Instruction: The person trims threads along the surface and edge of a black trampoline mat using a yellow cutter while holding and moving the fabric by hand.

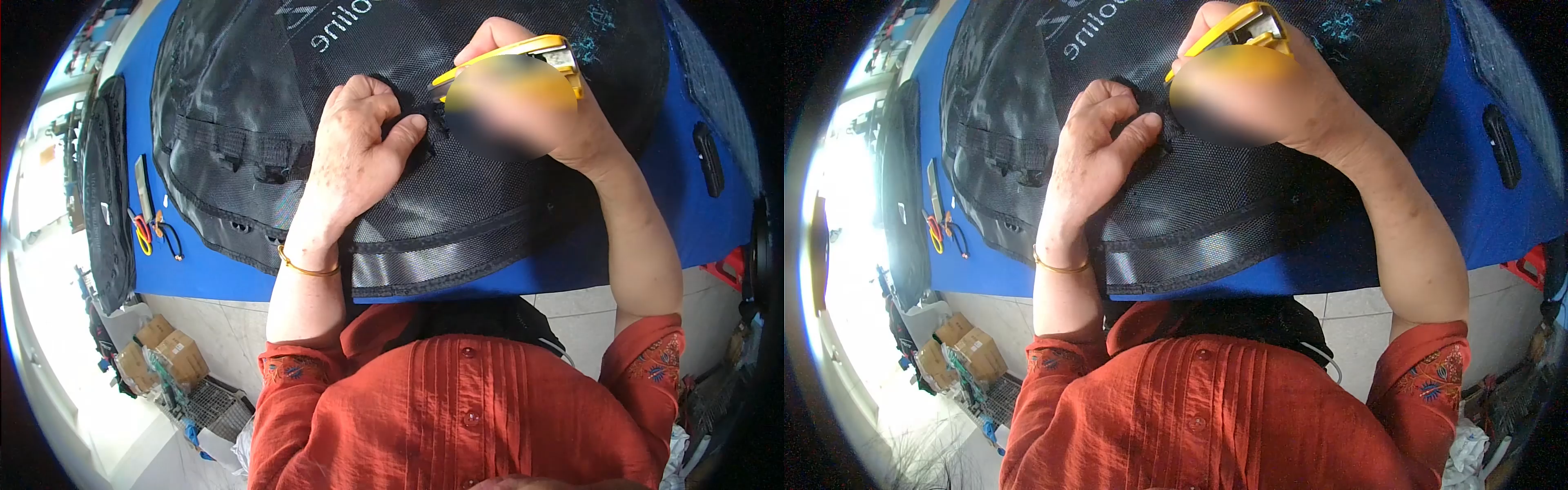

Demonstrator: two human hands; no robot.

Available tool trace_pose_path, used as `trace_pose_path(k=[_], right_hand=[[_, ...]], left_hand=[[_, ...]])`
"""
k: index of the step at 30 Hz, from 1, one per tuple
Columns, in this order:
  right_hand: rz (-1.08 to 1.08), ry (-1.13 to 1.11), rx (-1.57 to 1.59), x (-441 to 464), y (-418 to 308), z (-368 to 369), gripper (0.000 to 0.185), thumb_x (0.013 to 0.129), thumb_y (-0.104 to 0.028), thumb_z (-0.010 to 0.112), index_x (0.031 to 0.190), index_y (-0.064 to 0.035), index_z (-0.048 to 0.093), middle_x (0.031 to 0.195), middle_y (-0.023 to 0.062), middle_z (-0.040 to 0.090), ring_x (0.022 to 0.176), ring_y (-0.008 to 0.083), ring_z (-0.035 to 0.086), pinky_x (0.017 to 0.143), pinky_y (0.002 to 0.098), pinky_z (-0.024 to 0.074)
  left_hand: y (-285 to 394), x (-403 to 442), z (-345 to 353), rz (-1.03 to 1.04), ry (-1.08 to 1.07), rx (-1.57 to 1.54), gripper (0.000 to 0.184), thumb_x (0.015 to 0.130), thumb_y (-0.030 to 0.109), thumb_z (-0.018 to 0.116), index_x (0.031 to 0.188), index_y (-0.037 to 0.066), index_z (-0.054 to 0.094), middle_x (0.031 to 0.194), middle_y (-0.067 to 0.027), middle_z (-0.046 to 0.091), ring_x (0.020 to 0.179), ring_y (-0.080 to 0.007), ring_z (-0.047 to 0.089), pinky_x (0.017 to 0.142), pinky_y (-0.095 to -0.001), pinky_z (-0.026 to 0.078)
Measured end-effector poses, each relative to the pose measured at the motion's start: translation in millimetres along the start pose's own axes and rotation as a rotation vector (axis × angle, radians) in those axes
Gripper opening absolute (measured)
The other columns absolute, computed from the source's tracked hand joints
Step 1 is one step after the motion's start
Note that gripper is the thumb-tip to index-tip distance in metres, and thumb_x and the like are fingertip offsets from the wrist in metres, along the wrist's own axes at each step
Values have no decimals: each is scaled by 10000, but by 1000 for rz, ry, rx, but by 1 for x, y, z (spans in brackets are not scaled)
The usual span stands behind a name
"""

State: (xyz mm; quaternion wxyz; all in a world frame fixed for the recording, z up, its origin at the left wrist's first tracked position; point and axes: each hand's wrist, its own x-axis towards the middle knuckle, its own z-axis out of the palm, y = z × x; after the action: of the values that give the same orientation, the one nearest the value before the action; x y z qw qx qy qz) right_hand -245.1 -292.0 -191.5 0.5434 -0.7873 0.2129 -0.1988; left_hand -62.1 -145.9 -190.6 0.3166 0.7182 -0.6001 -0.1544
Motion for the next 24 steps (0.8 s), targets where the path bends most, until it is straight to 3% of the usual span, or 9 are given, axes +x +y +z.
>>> trace_pose_path(k=[9,16,19,22,24], right_hand=[[50,-68,-11,-2,-6,-8,145,1027,-268,623,1063,-128,626,786,7,664,630,38,634,569,191,522],[13,-1,3,0,-5,-1,122,1019,-246,633,1050,-129,624,778,4,653,635,32,623,568,190,517],[108,-4,91,-2,-9,1,125,1013,-244,643,1045,-125,622,777,-1,643,642,34,621,571,193,517],[17,-25,6,-3,-4,-3,139,1009,-251,650,1044,-119,620,784,-2,638,649,34,617,576,195,516],[-160,23,-65,-2,1,-1,148,1007,-258,650,1045,-118,617,793,1,637,643,39,613,574,199,513]], left_hand=[[0,0,1,-8,2,13,136,821,114,758,807,-8,699,974,-136,637,948,-316,599,875,-419,494],[0,0,0,-6,-9,6,115,812,102,734,806,-8,702,986,-138,637,953,-321,596,881,-422,492],[0,0,0,-14,-11,21,117,813,103,735,804,-8,701,987,-135,636,950,-321,596,881,-419,491],[0,0,1,-12,1,-5,115,814,102,734,800,-7,701,987,-131,635,947,-320,595,878,-418,491],[1,0,0,-15,0,4,113,814,101,734,799,-6,701,987,-129,636,947,-318,595,876,-418,492]])
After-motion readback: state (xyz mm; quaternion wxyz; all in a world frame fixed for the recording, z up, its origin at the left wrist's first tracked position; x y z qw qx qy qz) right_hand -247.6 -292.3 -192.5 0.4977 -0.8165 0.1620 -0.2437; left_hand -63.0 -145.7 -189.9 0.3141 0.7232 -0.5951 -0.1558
